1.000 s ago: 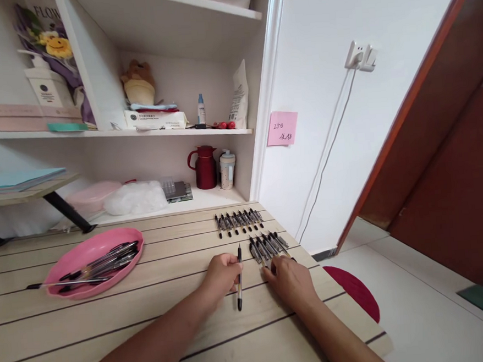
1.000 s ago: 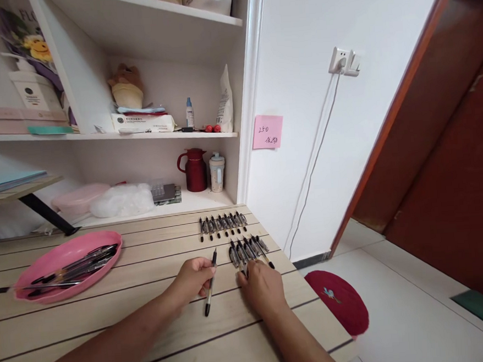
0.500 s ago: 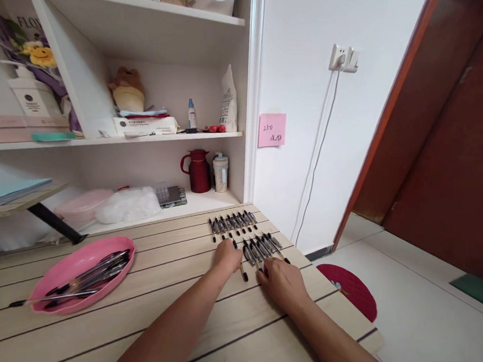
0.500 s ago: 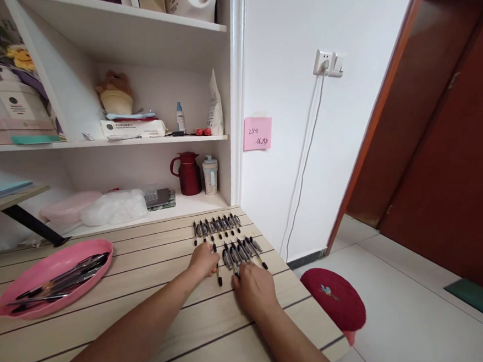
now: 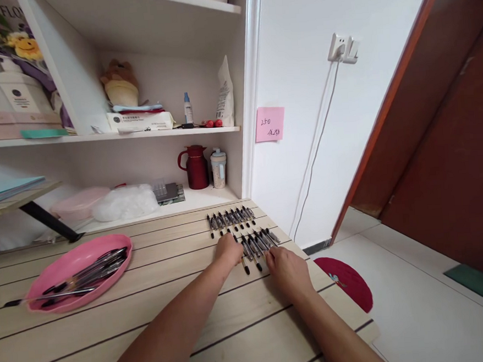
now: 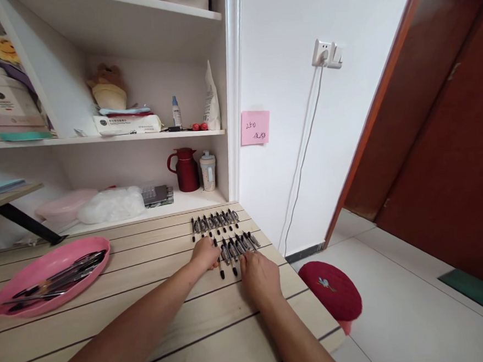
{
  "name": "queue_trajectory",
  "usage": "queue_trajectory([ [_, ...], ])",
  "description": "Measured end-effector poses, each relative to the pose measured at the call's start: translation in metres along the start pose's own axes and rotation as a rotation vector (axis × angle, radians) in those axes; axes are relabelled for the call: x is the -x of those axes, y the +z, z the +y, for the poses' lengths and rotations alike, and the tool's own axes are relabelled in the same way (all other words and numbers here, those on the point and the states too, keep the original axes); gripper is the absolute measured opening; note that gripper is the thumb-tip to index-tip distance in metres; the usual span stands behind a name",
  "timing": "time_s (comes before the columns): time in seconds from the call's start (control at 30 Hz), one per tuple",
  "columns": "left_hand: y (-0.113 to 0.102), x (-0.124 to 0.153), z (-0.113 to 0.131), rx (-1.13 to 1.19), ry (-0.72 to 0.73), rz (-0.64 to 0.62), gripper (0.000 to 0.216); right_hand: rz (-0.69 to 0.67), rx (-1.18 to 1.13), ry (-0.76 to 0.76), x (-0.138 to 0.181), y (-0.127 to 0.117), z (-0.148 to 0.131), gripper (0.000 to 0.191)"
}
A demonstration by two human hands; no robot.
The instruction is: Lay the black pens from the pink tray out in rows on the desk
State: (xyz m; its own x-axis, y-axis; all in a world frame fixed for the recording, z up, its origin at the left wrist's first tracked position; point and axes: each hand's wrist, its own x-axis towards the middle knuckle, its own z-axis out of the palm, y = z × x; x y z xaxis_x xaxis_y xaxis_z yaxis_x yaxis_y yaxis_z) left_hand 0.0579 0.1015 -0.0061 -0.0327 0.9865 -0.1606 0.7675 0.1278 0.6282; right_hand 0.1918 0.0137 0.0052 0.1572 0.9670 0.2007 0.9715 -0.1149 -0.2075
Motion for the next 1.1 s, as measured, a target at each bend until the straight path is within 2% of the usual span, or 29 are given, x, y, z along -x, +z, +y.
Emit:
queue_trajectory([
  [0.43,0.001,0.001,0.001,0.036,-0.021,-0.017,0.017,0.003,0.015,0.012,-0.001,0.0,0.003,0.036],
  [0.8,-0.006,0.012,0.003,0.182,-0.07,-0.04,0.036,-0.015,0.015,0.022,-0.001,-0.002,0.002,0.036],
  [1.1,-0.005,0.012,-0.002,0.237,-0.083,-0.062,0.036,0.003,0.001,0.012,-0.001,0.001,0.002,0.035],
])
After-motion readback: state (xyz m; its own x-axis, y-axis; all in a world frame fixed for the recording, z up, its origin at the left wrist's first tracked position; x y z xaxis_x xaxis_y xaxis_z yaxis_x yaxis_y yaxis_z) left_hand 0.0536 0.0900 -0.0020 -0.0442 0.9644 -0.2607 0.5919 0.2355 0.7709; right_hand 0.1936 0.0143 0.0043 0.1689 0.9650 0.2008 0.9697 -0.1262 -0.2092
